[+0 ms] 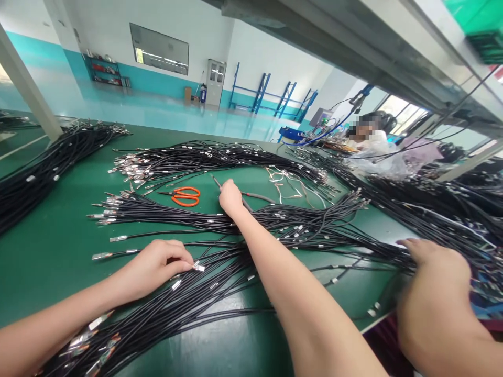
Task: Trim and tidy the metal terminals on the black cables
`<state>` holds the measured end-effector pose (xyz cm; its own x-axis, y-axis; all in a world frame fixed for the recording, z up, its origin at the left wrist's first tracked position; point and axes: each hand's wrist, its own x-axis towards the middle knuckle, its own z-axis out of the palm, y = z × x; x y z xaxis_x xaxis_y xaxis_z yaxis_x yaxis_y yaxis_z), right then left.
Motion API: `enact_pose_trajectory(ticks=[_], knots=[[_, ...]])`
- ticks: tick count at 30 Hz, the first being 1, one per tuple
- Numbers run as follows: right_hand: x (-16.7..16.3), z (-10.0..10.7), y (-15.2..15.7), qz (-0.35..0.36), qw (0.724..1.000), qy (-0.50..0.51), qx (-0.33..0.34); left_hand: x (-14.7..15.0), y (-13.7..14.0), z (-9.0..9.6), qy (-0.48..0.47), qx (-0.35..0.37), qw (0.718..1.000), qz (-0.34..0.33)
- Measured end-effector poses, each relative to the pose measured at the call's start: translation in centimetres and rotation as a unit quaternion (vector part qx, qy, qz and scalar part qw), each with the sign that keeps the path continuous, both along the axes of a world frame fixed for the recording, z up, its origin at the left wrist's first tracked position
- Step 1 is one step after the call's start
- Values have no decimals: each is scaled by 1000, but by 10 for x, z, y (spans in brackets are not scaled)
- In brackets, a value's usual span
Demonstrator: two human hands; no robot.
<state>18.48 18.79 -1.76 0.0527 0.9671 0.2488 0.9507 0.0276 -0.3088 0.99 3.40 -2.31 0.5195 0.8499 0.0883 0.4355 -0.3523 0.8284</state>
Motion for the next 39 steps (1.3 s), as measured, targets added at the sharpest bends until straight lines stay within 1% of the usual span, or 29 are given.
enact_pose_trajectory(ticks=[2, 4, 5, 6, 7, 8, 9, 10, 11, 13, 15, 18, 22, 27, 32, 39], knots=[[5, 17, -12, 5, 998, 33, 55, -3, 5, 0, -4, 13, 1000, 20], [11, 34, -34, 25, 992, 57, 109, -6, 10, -2, -3, 41, 998, 43], [13, 40, -48, 43, 988, 70, 132, -8, 13, -4, 1, 57, 997, 51], [15, 43, -64, 82, 978, 104, 164, -9, 16, -6, 10, 74, 996, 55], [17, 44, -81, 121, 970, 128, 168, -10, 18, -8, 26, 93, 994, 58], [18, 43, -97, 150, 967, 139, 149, -11, 20, -10, 49, 113, 991, 61], [19, 39, -112, 173, 969, 135, 113, -12, 22, -12, 75, 130, 986, 66], [20, 33, -124, 191, 972, 109, 80, -13, 23, -13, 100, 144, 982, 74], [21, 26, -135, 201, 974, 76, 65, -14, 24, -15, 121, 151, 978, 82], [21, 12, -147, 234, 971, -2, 58, -15, 26, -16, 142, 148, 974, 93], [21, 1, -151, 262, 960, -82, 57, -15, 27, -17, 146, 141, 974, 96], [21, -7, -149, 279, 943, -178, 47, -14, 29, -18, 147, 138, 974, 106], [23, -10, -150, 276, 926, -247, 76, -12, 29, -18, 142, 141, 974, 110], [24, -10, -154, 279, 911, -284, 106, -11, 29, -17, 146, 141, 973, 112], [23, -9, -155, 289, 903, -302, 104, -12, 29, -16, 156, 138, 972, 111], [20, -8, -154, 295, 898, -309, 104, -12, 29, -16, 158, 139, 971, 110]])
